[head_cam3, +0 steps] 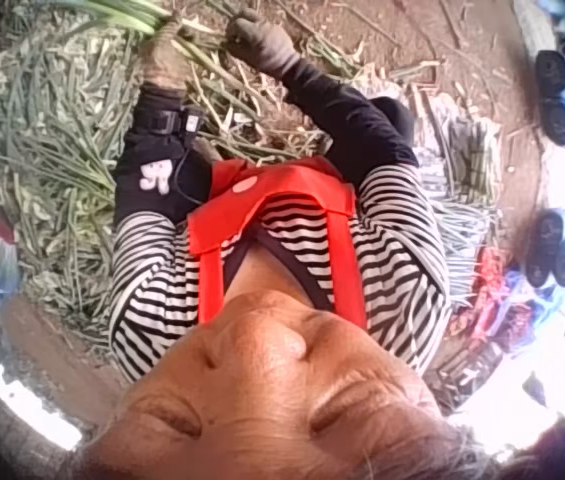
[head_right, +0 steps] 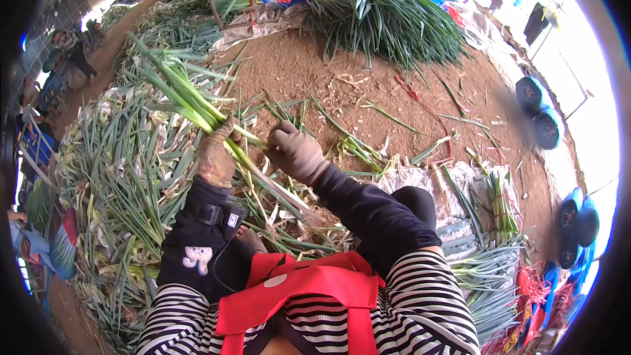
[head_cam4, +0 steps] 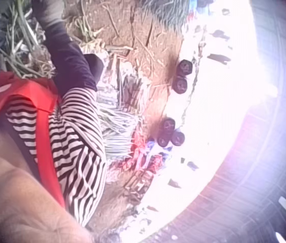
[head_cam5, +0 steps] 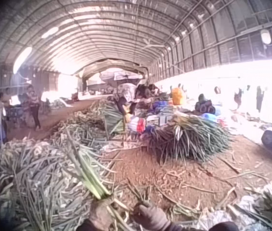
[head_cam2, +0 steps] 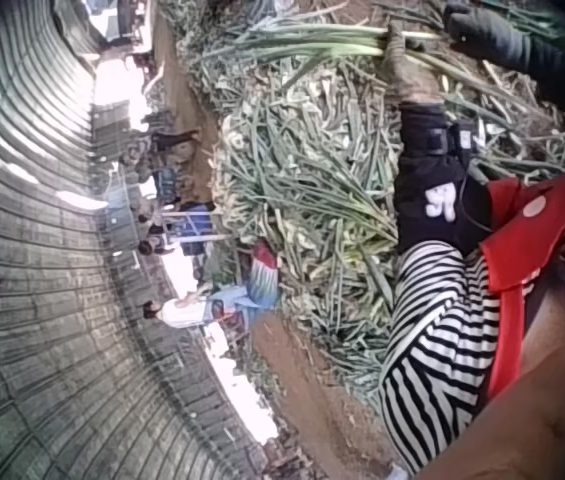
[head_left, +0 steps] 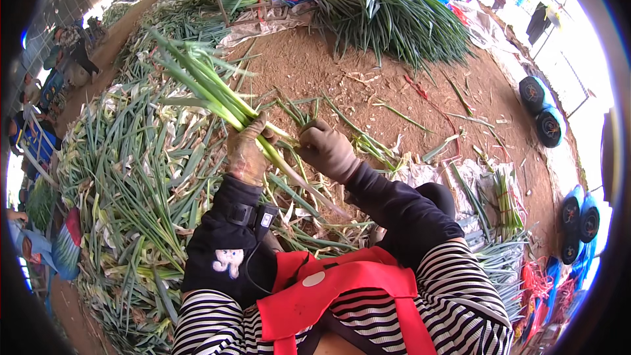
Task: Sorting and cleaning green onions in an agricultural processing shed.
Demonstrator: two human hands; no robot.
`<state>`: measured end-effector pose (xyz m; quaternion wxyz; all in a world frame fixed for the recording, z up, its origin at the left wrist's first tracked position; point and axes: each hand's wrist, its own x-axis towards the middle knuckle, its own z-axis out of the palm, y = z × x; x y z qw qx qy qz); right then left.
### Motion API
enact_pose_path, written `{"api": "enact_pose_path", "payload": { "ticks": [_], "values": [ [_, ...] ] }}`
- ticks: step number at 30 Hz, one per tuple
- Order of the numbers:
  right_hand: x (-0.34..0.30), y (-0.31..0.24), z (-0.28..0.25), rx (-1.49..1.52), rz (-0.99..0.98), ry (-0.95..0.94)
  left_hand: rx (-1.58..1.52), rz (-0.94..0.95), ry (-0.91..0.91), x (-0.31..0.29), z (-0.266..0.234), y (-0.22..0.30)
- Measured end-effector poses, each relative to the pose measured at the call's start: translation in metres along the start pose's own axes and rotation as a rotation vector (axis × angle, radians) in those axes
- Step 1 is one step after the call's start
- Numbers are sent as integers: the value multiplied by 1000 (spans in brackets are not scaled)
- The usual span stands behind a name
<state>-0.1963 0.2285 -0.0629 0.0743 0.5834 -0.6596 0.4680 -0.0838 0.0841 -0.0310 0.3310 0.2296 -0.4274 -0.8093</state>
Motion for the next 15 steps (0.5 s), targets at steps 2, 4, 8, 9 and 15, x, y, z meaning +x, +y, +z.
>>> {"api": "enact_pose_path", "payload": {
  "ticks": [2, 4, 8, 9, 15],
  "values": [
    [-3, 14, 8, 380, 129, 13, -37, -14, 52, 4, -3, 0],
    [-4, 17, 11, 734, 321, 17, -74, -4, 70, 7, -8, -1],
    [-2, 15, -9, 1068, 708, -87, -99, -52, 77, 7, -15, 2],
    [-2, 14, -12, 1097, 743, -98, -102, -46, 79, 7, -17, 4],
    [-8, 26, -32, 1028, 737, -252, -80, -11, 106, 13, -31, 18]
  ]
}}
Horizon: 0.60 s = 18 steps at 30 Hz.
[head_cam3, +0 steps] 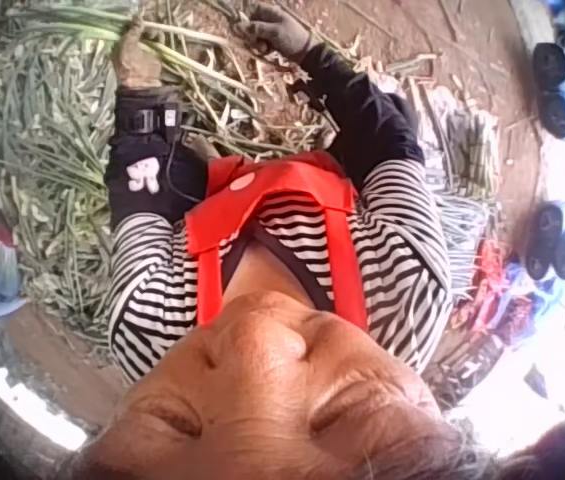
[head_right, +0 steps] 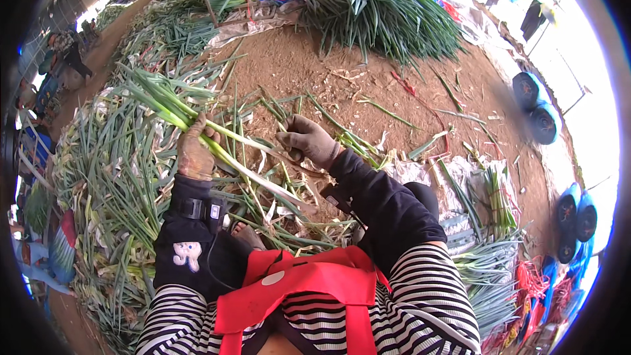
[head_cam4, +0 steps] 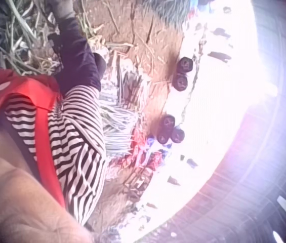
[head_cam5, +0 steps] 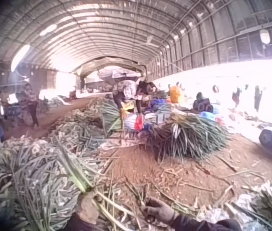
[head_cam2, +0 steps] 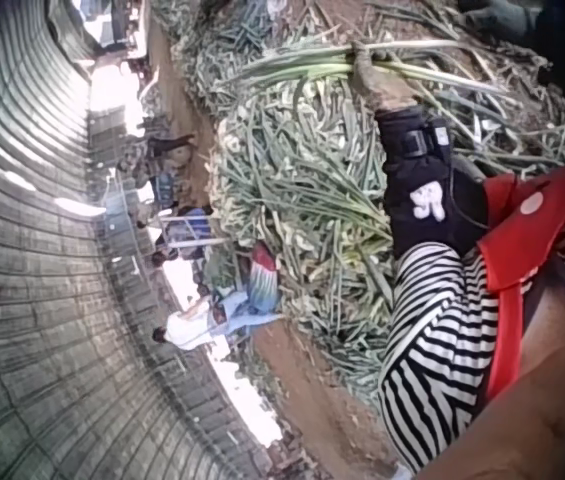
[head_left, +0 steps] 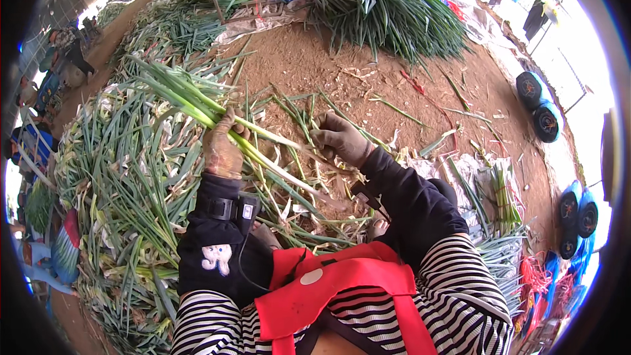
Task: Sorting and cleaning green onions in an agricultural processing shed.
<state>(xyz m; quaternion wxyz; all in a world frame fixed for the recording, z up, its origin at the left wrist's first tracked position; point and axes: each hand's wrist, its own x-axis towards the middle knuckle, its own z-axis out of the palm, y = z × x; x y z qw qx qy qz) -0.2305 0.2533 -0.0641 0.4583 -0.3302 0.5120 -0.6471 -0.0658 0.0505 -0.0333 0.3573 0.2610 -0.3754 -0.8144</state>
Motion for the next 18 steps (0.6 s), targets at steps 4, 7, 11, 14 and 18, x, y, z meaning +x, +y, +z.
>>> {"api": "enact_pose_path", "payload": {
  "ticks": [4, 7, 11, 14, 18],
  "values": [
    [-5, 0, -3, -402, -3, -126, 6, 94, 40, 3, -11, 14],
    [-8, 1, -11, -927, -38, -257, -19, 151, 81, 8, -24, 28],
    [-4, 30, -44, -1317, 88, -306, -36, 202, 101, 7, -28, 37],
    [-7, 38, -43, -1393, 220, -288, 13, 250, 34, 4, -33, 31],
    [0, 79, -67, -1705, 670, -424, -2, 336, 57, 8, -28, 31]
  ]
}}
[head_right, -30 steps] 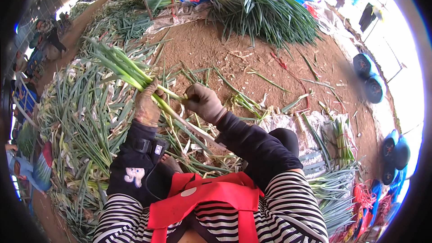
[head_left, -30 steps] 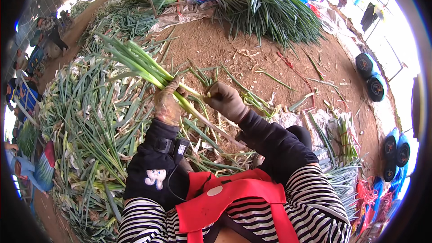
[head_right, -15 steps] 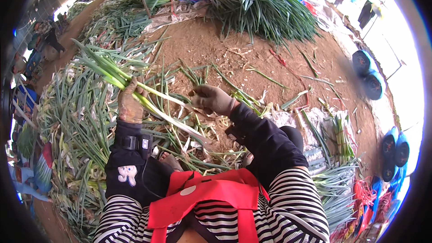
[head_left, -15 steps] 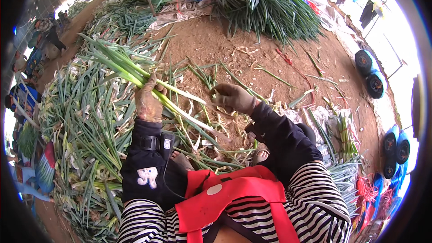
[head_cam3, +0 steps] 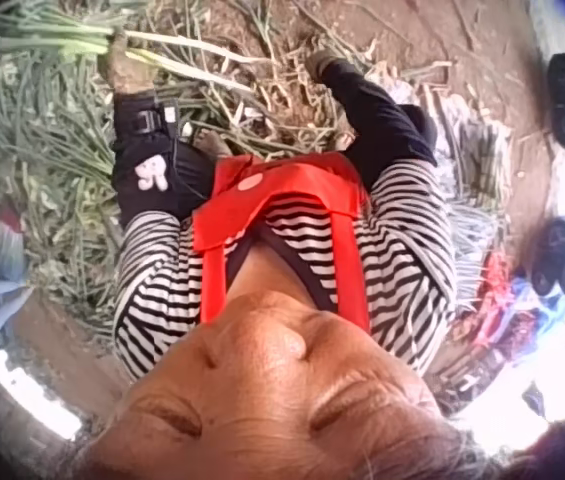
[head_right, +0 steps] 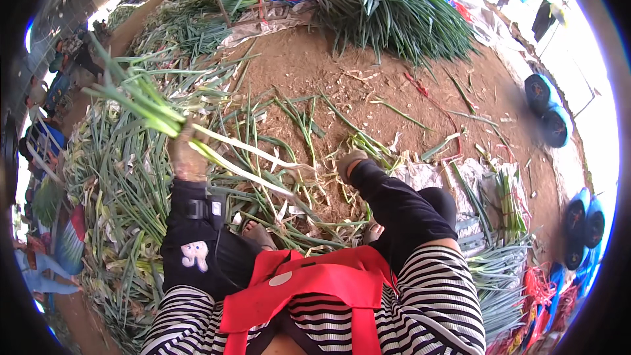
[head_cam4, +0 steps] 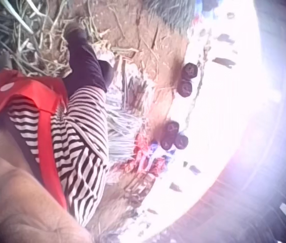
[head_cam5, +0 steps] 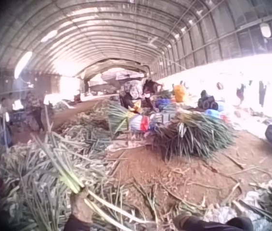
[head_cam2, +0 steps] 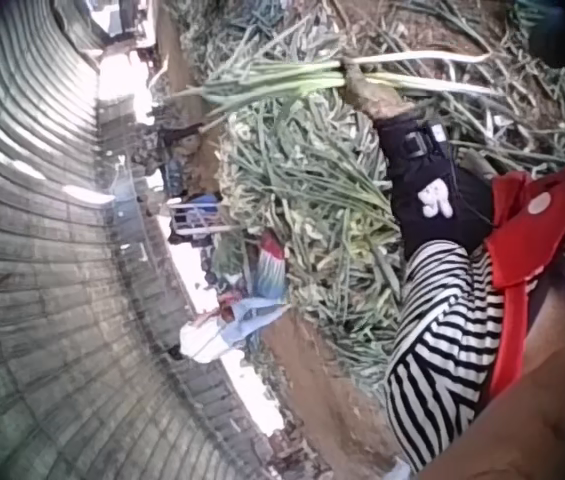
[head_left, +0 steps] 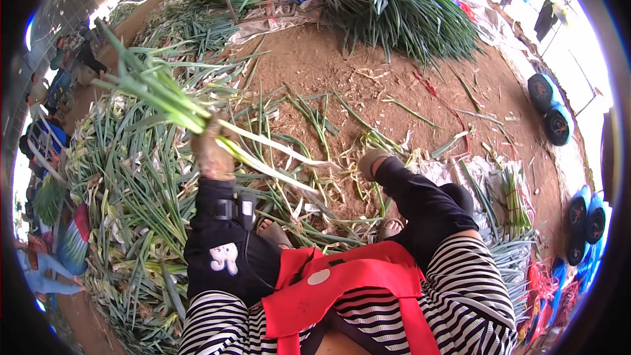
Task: Sorting and cleaning green onions in an agricultural processing shed.
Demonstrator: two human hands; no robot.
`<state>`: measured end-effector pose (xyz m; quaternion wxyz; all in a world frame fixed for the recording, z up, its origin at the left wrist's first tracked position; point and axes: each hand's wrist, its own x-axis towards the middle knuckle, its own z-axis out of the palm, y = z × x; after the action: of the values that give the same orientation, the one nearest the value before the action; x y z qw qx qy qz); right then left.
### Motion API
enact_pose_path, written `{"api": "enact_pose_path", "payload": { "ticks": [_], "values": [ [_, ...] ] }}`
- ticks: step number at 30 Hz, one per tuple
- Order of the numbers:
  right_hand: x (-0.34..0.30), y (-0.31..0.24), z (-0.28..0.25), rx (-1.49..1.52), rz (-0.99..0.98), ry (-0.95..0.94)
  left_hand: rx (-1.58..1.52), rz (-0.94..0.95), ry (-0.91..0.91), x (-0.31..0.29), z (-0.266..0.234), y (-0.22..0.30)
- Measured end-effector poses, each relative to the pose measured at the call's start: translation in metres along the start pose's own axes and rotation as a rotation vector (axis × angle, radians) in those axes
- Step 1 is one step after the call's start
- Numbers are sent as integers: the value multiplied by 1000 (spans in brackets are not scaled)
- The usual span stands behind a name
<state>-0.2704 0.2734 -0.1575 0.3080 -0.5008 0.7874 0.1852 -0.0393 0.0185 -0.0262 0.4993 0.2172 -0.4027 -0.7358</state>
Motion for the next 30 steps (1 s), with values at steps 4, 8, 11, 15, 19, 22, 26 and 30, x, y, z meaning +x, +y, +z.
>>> {"api": "enact_pose_path", "payload": {
  "ticks": [4, 8, 11, 15, 19, 22, 26, 30],
  "values": [
    [6, 8, 26, 19, 10, 27, -13, 19, 157, 11, -11, 25],
    [-20, -24, -23, 418, -16, 526, -43, -3, 140, 15, -15, 22],
    [-29, -53, -43, 621, -281, 919, -70, -62, 125, 22, -27, 20],
    [-34, -66, -49, 649, -585, 930, -101, -116, 113, 25, -32, 17],
    [-28, -70, -45, 593, -558, 864, -115, -142, 40, 17, -22, 20],
    [-23, -72, -44, 689, -680, 825, -121, -167, 44, 18, -25, 20],
    [-34, -75, -55, 863, -620, 467, -125, -156, -2, 12, -22, 25],
    [-22, -76, -39, 494, -768, 762, 9, -128, -20, -2, 3, 26]
  ]
}}
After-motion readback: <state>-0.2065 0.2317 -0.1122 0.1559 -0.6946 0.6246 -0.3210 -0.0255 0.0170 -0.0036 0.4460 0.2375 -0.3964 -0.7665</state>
